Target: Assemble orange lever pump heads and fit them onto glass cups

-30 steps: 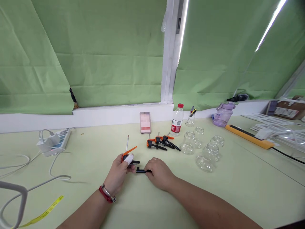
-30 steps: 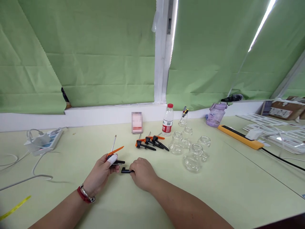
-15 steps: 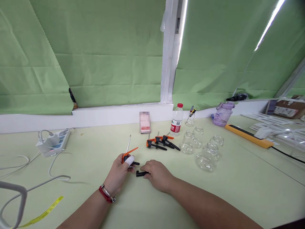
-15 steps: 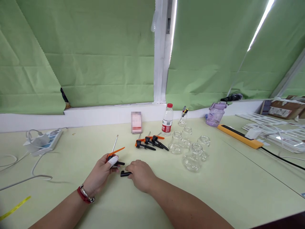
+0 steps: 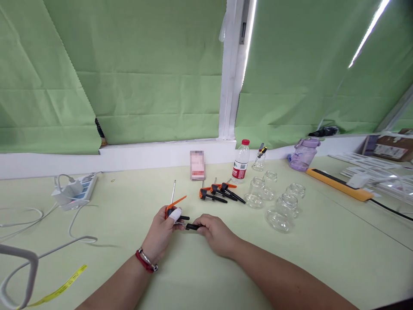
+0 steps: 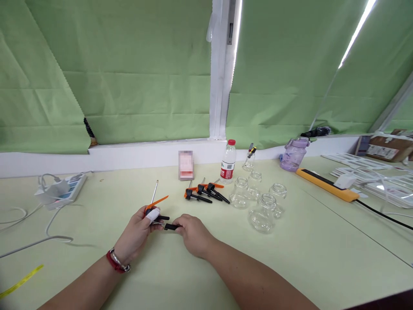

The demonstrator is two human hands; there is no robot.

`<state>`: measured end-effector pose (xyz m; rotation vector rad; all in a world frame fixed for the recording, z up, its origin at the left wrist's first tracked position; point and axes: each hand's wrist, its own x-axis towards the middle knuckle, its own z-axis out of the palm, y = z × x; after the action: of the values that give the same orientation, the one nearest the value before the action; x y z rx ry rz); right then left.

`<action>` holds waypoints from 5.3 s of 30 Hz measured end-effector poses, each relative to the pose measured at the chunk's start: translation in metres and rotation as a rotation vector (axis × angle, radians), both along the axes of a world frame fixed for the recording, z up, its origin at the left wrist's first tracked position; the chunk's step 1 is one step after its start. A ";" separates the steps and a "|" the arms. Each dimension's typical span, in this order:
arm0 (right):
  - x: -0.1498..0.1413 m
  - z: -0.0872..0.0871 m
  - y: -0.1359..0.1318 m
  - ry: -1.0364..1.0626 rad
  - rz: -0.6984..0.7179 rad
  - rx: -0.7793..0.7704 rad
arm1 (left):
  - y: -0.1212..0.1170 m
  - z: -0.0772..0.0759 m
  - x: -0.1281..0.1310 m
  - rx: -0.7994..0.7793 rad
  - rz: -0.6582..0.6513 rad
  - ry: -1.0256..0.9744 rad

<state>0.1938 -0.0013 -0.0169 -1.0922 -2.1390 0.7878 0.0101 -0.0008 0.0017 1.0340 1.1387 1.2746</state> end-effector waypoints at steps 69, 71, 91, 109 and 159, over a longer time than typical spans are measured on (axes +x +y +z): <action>0.005 -0.010 0.007 0.249 -0.011 -0.358 | -0.003 -0.003 -0.001 0.037 -0.248 0.152; 0.004 -0.009 0.006 0.251 -0.010 -0.360 | -0.003 -0.004 -0.001 0.035 -0.251 0.140; 0.001 -0.011 -0.004 0.292 0.120 -0.331 | -0.016 0.006 0.006 0.015 -0.178 0.015; -0.006 0.001 -0.014 0.787 0.263 -0.888 | -0.027 0.006 0.008 0.382 -0.189 0.289; -0.011 0.012 -0.025 0.970 0.457 -0.975 | -0.038 0.012 0.017 0.759 -0.131 0.895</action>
<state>0.1832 -0.0258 -0.0054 -0.3717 -1.1030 2.1568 0.0268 -0.0388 0.0141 2.3639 1.1883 1.1652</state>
